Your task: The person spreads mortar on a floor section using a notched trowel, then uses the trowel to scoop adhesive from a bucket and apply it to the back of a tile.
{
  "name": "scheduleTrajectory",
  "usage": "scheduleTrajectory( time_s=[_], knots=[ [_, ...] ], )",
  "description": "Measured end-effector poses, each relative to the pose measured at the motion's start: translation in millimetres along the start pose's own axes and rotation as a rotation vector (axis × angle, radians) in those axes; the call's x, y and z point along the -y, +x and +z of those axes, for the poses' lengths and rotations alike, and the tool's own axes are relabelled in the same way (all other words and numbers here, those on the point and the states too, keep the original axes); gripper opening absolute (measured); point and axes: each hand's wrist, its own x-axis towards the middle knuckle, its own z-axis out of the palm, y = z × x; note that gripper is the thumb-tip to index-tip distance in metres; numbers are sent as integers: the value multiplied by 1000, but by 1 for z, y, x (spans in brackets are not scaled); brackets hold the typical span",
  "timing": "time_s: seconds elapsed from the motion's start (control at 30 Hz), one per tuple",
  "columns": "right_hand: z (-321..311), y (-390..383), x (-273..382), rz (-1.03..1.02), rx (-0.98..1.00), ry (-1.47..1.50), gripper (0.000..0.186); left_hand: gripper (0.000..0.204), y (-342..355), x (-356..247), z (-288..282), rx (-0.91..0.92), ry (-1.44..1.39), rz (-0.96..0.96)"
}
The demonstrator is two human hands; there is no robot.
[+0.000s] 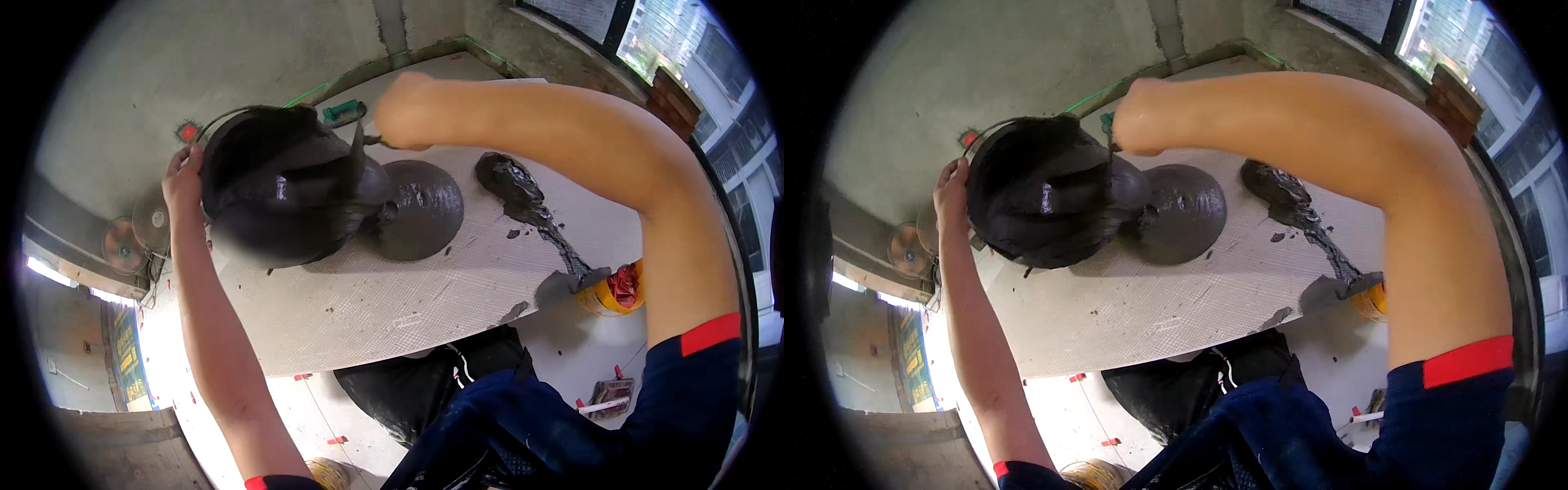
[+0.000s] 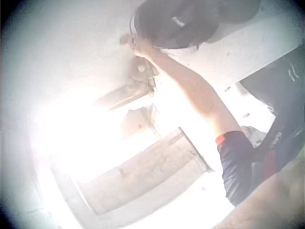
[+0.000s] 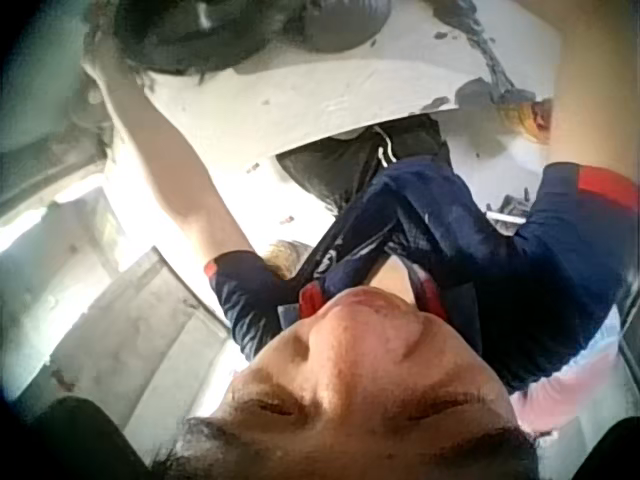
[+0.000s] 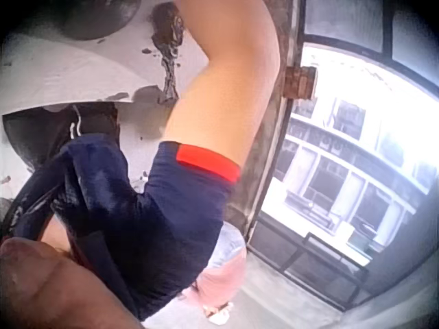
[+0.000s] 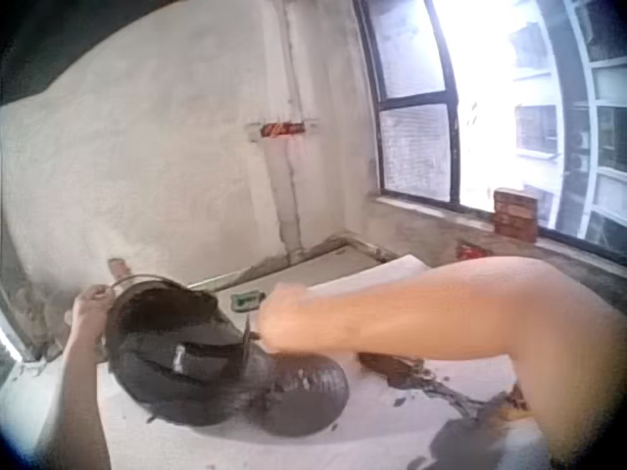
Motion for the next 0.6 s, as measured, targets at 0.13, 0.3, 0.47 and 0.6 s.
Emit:
scheduleTrajectory(
  time_s=[0.13, 0.3, 0.47, 0.6],
  knots=[
    [2, -49, -28, 190, 219, -60, 27, 41, 9, 17, -38, 28, -44, -3],
    [115, -119, -68, 276, 193, 827, 46, 39, -15, 26, -67, 81, -243, -25],
    [168, -169, 8, 399, 93, 1662, 43, 40, -35, 50, -85, -30, -358, 0],
    [162, -173, 53, 489, -2, 1708, 50, 39, -53, 61, -95, -88, -324, 18]
  ],
)
